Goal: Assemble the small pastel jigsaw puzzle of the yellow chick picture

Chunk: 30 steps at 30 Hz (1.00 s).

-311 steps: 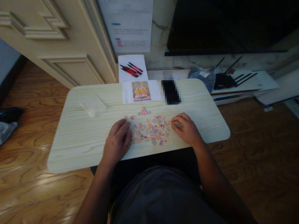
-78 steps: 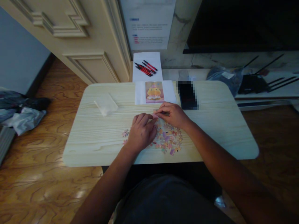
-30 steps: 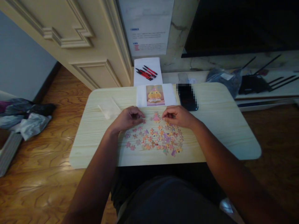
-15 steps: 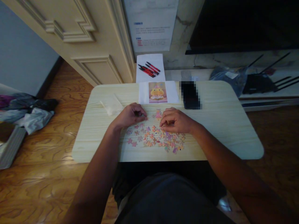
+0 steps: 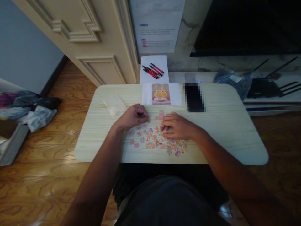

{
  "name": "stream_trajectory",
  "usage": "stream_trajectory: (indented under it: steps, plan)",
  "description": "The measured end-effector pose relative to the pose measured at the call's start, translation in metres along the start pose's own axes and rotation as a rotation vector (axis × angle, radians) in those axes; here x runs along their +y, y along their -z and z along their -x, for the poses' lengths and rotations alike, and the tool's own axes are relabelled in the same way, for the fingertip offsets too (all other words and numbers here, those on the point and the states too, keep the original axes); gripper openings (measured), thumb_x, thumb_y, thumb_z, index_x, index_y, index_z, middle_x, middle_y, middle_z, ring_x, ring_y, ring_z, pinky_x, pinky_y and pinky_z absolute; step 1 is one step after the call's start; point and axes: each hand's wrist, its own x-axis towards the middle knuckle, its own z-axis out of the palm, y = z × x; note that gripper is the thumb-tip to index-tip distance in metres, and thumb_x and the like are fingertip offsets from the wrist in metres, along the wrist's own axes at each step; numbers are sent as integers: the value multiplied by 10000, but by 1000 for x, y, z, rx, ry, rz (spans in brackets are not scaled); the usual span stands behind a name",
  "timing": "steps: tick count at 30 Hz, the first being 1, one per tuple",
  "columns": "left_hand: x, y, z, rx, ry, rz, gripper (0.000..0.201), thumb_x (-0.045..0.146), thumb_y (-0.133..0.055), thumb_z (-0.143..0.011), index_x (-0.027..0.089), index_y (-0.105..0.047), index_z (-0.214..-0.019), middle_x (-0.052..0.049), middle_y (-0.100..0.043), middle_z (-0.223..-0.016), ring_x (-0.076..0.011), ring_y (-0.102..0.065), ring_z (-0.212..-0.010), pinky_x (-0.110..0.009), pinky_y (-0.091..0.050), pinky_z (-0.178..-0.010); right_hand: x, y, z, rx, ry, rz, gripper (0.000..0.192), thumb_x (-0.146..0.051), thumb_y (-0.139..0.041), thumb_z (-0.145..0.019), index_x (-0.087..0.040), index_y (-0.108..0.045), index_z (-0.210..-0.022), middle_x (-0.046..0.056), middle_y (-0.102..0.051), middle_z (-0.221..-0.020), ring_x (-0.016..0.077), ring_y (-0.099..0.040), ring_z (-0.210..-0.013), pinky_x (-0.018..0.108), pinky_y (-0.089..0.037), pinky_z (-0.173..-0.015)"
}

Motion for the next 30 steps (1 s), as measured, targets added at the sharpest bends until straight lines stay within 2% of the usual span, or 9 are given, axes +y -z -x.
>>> stream_trajectory:
  steps: [7, 16, 22, 27, 30]
  plan:
    - [-8, -6, 0, 62, 3, 33, 157, 309, -816, -838, 153, -807, -814, -27, -693, -755, -119, -604, -659, -267, -471, -623, -4, 6, 3, -51, -32, -14, 125, -180, -819, -869, -222, -714, -923, -2, -706, -890, 209, -658, -909, 367, -420, -946]
    - [-8, -7, 0, 49, 9, 22, 127, 277, -789, -872, 160, -803, -825, -33, -733, -767, -123, -619, -668, -267, -489, -645, -6, 13, 6, -83, -39, -44, 128, -157, -823, -855, -219, -718, -896, -12, -690, -873, 193, -645, -876, 355, -431, -913]
    - [-9, -8, -2, 57, -15, 9, 105, 249, -775, -868, 160, -812, -827, -28, -742, -757, -121, -624, -663, -254, -490, -637, -4, 13, 7, -98, 18, -73, 107, -130, -763, -911, -232, -729, -909, 10, -716, -922, 210, -656, -948, 363, -455, -951]
    - [-6, -6, -1, 40, 5, -25, 117, 260, -776, -882, 156, -824, -856, -38, -759, -776, -129, -638, -683, -254, -495, -648, -4, 14, 8, -90, -31, -20, 141, -201, -836, -903, -230, -768, -1024, 49, -745, -1046, 243, -667, -1019, 389, -480, -974]
    - [-5, -6, -1, 40, 9, -42, 118, 256, -768, -888, 156, -821, -856, -39, -758, -776, -130, -639, -684, -257, -493, -653, -4, 15, 8, -113, -20, -14, 84, -209, -833, -914, -238, -770, -961, 33, -745, -986, 242, -668, -1006, 396, -475, -984]
